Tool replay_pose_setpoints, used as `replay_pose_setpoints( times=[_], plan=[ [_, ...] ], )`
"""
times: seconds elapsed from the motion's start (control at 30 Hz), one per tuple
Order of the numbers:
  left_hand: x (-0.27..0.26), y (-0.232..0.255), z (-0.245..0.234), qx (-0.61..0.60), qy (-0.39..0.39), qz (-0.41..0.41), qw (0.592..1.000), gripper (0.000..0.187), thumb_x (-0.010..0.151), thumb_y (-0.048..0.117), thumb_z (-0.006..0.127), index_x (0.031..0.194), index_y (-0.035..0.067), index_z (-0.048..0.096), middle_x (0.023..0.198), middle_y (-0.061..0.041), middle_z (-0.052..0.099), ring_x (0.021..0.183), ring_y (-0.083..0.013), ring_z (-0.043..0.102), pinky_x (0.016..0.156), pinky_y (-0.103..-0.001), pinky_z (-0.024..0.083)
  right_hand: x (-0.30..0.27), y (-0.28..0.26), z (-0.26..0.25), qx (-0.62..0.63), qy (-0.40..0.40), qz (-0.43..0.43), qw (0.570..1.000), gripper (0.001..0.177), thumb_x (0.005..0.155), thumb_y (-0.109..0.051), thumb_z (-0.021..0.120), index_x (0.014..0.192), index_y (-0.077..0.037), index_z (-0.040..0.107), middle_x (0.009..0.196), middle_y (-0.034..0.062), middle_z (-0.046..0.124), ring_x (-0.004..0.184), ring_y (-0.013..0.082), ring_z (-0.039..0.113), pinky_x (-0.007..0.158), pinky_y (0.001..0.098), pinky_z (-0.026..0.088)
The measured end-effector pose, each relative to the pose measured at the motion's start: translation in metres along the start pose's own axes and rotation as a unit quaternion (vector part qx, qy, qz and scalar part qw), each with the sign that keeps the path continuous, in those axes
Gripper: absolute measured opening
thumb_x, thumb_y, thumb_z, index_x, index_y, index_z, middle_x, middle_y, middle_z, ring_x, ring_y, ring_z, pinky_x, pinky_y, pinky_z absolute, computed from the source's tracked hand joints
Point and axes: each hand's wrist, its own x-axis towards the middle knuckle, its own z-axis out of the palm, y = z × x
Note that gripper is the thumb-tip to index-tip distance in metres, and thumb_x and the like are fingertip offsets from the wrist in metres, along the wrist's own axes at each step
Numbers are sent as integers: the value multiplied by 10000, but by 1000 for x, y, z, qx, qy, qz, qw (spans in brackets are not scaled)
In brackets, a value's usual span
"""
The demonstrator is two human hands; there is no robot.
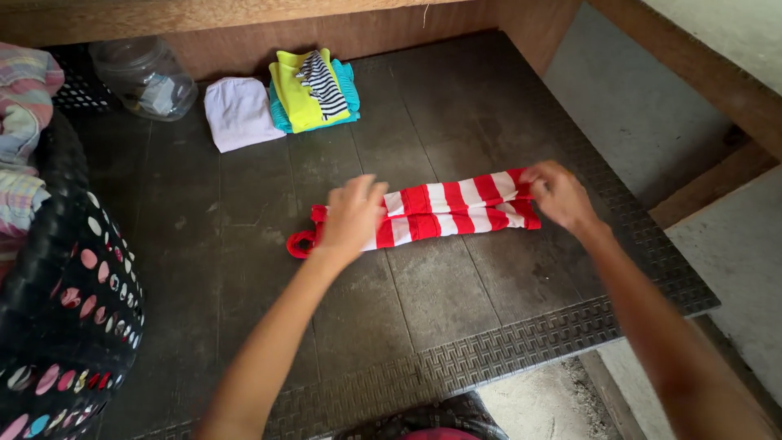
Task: The person folds several pieces of clothing on a dark wooden table. They pick up a pink cloth, a yellow and striped cloth, a teal dress, a red and white striped cloth, and a black and white patterned cloth, folding each one neatly and stacking them on the table.
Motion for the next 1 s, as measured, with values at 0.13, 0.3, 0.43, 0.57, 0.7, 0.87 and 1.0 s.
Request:
replay_pose_setpoints(
  times=[0.13, 0.3, 0.43, 0.57, 0.7, 0.87, 1.0],
  plan=[
    [2, 56, 10, -40, -73, 43, 996, 695, 951, 504, 591, 1508, 114, 445, 1559, -220, 386, 1420, -407, 377, 1075, -671, 318, 23, -10, 20, -62, -28, 246, 967, 569, 978, -537, 651, 1271, -52, 596, 1192, 244, 674, 1113, 420, 641, 913, 511, 497],
    [-13, 60, 14, -46, -213, -18, 976, 781, 947, 605, 518, 1565, 174, 308, 1618, -219, 259, 1499, -382, 238, 1094, -722, 222, 24, -15, 45, -102, -104, 199, 969, 657, 775, -483, 804, 1208, -4, 682, 1112, 243, 754, 1078, 375, 718, 919, 456, 555],
    [-39, 23, 14, -4, -155, -60, 986, 739, 968, 573, 517, 1566, 172, 350, 1593, -209, 313, 1463, -401, 319, 1114, -726, 231, 29, -31, 42, 72, -82, 161, 981, 520, 808, -310, 764, 1220, 2, 709, 1029, 180, 784, 981, 285, 752, 876, 405, 565],
    [-54, -21, 21, -301, -36, -150, 941, 622, 1038, 534, 483, 1449, 70, 531, 1491, -264, 504, 1274, -420, 559, 1046, -533, 495, 40, -101, 32, 327, -138, 96, 930, 466, 837, -172, 704, 1251, 33, 649, 966, 79, 741, 855, 183, 702, 748, 347, 591],
    [-34, -44, -14, -657, 20, -435, 616, 669, 973, 602, 479, 1308, 36, 603, 1171, -190, 698, 986, -286, 709, 829, -444, 608, 47, -196, 52, 380, -225, 51, 896, 338, 946, -187, 685, 1210, 17, 631, 837, 139, 672, 699, 233, 656, 621, 369, 552],
    [-37, -53, -43, -701, -8, -443, 559, 545, 900, 442, 616, 1271, 43, 615, 1122, -109, 711, 972, -207, 704, 806, -383, 581, 37, -258, 97, 455, -327, -15, 828, 348, 905, -185, 693, 1218, -52, 621, 1090, 74, 720, 912, 98, 730, 757, 302, 635],
    [-51, -64, -7, -563, 17, -392, 728, 432, 849, 86, 694, 1261, 13, 586, 1169, -110, 691, 1076, -211, 681, 927, -361, 541, 29, -234, 97, 302, -189, 60, 932, 309, 910, -259, 686, 1147, -61, 674, 1054, 92, 762, 848, 177, 738, 726, 364, 614]
  ],
)
